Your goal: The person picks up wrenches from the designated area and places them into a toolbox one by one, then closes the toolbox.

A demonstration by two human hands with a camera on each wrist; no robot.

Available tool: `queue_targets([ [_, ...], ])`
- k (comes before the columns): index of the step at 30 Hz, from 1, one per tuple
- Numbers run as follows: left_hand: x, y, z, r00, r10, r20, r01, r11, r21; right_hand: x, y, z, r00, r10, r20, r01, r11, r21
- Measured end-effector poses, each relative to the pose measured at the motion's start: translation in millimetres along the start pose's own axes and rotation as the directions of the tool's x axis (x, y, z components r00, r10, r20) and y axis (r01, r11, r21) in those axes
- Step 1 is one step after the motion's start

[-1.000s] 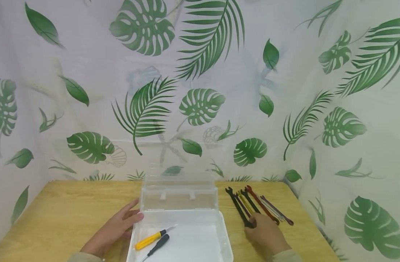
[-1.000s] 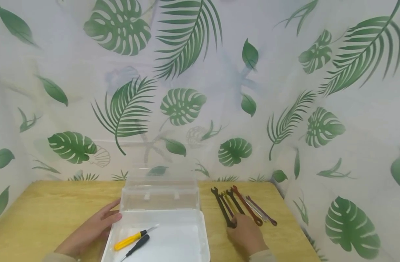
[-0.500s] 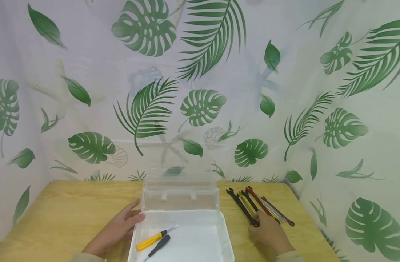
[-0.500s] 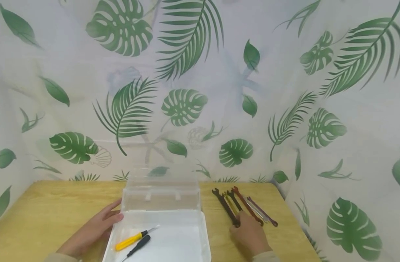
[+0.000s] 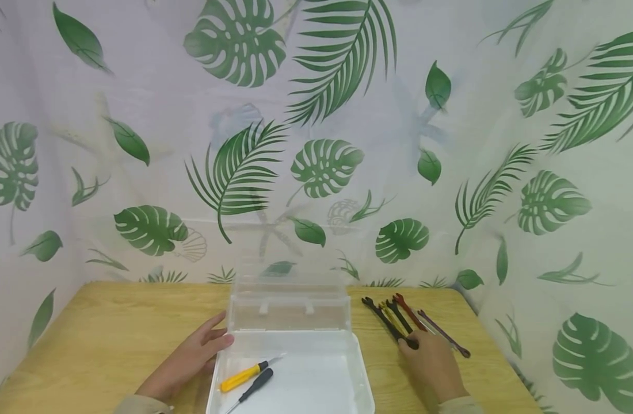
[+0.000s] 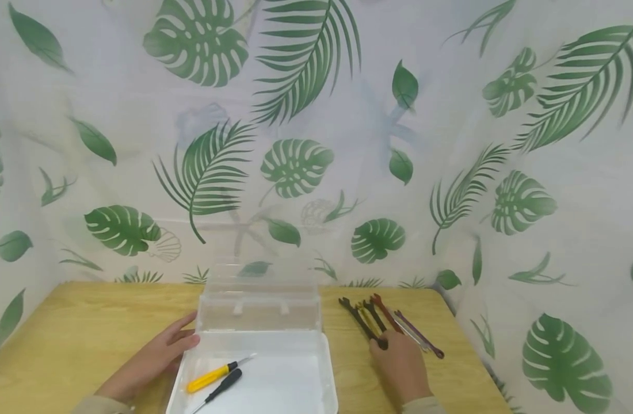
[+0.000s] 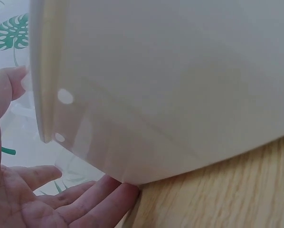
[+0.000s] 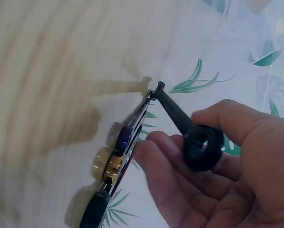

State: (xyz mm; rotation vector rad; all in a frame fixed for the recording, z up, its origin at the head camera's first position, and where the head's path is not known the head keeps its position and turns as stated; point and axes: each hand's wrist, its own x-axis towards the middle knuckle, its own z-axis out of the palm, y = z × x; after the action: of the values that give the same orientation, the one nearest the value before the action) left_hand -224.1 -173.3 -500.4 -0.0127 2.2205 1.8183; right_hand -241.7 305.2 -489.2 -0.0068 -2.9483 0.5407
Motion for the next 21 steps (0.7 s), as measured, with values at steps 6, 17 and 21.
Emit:
queue_targets([
  [6,1.6,1.1,-0.6,1.0,0.004,0.01,-0.004,1.0,-0.003,-0.7,-2.7,-3.9,0.999,-0.009,0.031,0.01,1.0,-0.007],
  [17,-1.3,4.0,1.8,1.0,0.004,0.005,-0.004,1.0,0.002,-1.2,-6.9,-4.1,1.0,0.006,0.017,-0.006,1.0,-0.023],
  [21,-3.9,4.2,1.6,1.0,0.0,0.001,0.0,1.0,-0.001,-2.5,-8.8,-2.7,0.998,-0.038,-0.054,0.036,0.999,-0.03],
])
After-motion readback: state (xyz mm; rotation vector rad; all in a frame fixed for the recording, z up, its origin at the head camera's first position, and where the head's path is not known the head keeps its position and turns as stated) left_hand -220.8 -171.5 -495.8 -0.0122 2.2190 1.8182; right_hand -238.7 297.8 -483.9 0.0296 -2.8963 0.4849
